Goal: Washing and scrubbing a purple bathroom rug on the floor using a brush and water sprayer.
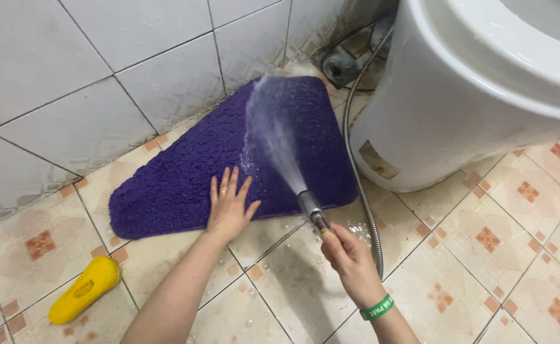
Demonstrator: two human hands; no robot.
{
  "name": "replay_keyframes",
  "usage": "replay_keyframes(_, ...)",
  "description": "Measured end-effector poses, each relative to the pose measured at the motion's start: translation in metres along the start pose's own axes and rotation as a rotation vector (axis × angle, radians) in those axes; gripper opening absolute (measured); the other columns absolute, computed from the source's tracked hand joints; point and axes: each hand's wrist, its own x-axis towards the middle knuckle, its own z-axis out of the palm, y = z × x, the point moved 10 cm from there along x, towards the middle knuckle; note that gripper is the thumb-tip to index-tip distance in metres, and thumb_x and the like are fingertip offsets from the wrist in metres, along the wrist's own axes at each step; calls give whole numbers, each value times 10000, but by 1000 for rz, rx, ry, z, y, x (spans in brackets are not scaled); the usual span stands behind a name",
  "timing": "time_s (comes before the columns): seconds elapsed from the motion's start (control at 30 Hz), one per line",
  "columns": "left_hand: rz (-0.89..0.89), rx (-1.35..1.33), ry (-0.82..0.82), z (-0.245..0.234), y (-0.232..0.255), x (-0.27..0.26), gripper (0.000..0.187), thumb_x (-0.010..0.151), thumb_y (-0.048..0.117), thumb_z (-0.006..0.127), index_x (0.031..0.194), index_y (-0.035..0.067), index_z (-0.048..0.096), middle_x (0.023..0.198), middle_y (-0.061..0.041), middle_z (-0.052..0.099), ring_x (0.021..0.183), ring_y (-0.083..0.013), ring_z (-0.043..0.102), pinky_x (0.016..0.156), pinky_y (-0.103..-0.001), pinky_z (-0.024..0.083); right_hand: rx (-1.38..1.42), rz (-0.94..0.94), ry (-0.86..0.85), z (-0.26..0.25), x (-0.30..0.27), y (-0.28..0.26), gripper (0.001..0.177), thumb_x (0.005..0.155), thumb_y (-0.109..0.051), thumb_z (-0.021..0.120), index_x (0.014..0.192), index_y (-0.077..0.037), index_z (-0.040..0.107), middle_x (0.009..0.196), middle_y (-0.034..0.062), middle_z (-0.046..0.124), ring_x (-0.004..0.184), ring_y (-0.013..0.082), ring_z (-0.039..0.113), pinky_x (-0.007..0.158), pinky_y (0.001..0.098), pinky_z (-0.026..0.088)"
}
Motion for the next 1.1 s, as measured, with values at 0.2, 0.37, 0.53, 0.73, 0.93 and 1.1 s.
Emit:
replay_keyframes(0.2, 250, -9, -148, -15, 70, 10, 765, 894, 528, 611, 1471, 48, 465, 1607, -190, 307, 1536, -339, 180, 1239, -532, 112, -44, -11, 7, -2, 7, -8, 298, 997, -279, 578, 1189, -91, 707, 666, -80, 480, 569, 50, 394, 485, 227, 315)
replay_keyframes(0.37, 354, -32, -181, 43, 99, 21, 771, 856, 385, 689, 1471, -14, 448, 1549, -277, 367, 1475, -382, 306, 1216, -480, 244, 82, 19, 106, -34, 2, -5, 310, 1012, -289, 557, 1196, -80, 693, 697, -75, 489, 591, 47, 394, 497, 227, 320)
replay_keyframes(0.53, 303, 49, -213, 118, 85, 63, 491, 997, 88, 593, 1458, -77, 564, 1107, -249, 732, 986, -395, 735, 826, -506, 598, 87, 61, 163, -60, -16, 1, 326, 1004, -325, 560, 1193, -102, 706, 687, -51, 483, 581, 51, 397, 492, 227, 333)
replay_keyframes(0.73, -189, -266, -57, -11, 40, 83, 231, 720, 156, 748, 903, 17, 773, 882, -242, 735, 874, -407, 716, 784, -501, 554, 168, 71, 161, -93, -32, 4, 412, 1068, -404, 521, 1005, -13, 636, 679, -28, 461, 541, 74, 342, 455, 243, 264)
replay_keyframes(0.93, -645, -1171, -68, 66, -59, 15, 125, 781, 152, 706, 833, 51, 759, 898, -198, 764, 862, -397, 701, 749, -460, 526, 224, 115, 105, -64, -31, -28, 362, 1010, -395, 500, 1035, -75, 668, 684, -40, 477, 566, 56, 344, 480, 227, 268)
replay_keyframes(1.1, -607, -797, 49, 14, -46, -22, 319, 811, 146, 703, 1092, 0, 667, 1002, -164, 701, 931, -370, 687, 806, -443, 522, 143, 127, 76, -49, -38, -5, 353, 1030, -375, 516, 1014, -44, 637, 715, -32, 479, 601, 70, 367, 506, 235, 298)
